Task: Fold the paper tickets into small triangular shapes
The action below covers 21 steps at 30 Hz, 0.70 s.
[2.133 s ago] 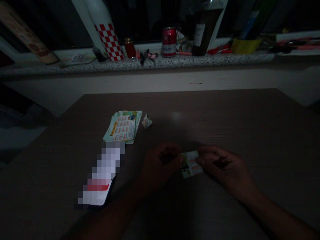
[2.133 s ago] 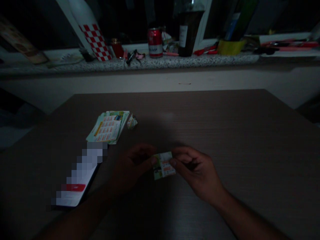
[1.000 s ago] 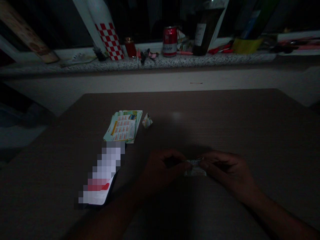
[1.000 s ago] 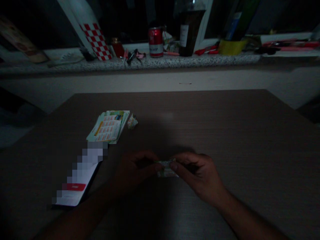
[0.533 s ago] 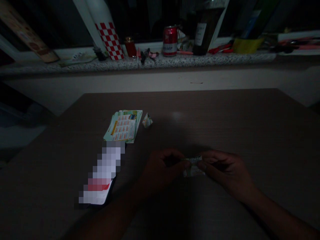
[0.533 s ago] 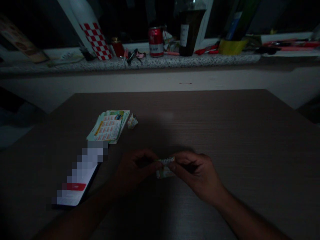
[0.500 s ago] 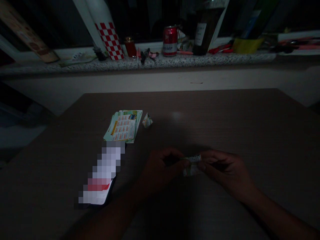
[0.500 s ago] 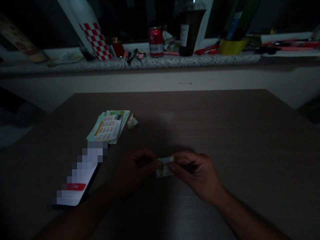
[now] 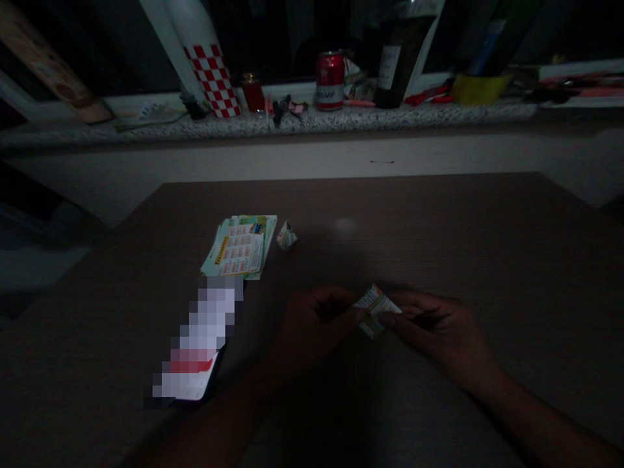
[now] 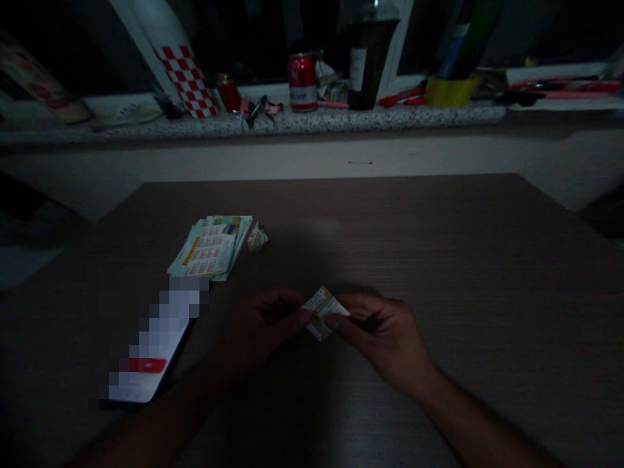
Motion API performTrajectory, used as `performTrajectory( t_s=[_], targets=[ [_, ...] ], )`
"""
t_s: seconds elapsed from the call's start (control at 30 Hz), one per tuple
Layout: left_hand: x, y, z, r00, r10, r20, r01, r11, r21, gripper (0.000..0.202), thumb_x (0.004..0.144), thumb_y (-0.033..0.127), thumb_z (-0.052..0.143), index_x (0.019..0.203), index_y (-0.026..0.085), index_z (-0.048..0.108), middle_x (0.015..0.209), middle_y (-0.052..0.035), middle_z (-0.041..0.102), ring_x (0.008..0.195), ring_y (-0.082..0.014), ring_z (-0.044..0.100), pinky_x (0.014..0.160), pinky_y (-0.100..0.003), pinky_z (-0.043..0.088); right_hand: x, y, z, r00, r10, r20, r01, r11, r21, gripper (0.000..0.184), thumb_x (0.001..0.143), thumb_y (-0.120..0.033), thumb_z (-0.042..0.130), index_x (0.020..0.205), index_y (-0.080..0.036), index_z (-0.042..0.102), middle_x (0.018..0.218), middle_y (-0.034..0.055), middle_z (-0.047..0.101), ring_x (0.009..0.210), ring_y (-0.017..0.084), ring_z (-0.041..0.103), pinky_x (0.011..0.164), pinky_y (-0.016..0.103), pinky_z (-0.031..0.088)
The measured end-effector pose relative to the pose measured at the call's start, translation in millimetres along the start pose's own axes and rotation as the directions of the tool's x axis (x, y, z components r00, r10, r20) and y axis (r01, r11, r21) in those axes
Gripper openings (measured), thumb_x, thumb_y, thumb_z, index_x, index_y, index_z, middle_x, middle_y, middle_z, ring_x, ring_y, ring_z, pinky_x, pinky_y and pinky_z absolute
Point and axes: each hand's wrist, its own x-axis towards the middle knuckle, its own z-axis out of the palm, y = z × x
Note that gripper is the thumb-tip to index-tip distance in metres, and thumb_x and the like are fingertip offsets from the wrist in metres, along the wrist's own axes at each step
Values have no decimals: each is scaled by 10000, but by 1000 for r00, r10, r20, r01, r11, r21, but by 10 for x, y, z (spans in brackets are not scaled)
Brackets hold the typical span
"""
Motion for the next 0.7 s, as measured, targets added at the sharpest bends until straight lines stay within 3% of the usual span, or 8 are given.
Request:
performTrajectory(
  t_s=[0.37,0.7],
  targets=[
    [-5,12,-13,999,-7,-40,10,998,69,135,762,283,730,757,150,709,690,-5,691,617,-105,597,588,-201,456,16,24,-52,996,82,41,-85,994,74,76,706,-192,772,772,-227,770,725,-7,778,639,115,720,591,129,548],
    [18,25,-17,999,-18,-43,19,1000,7,139,727,268,747,705,139,700,609,7,657,545,-89,551,523,-187,416,25,8,-59,999,-3,39,1,998,70,40,759,-210,732,777,-207,768,674,11,765,584,114,706,556,148,554]
  ],
)
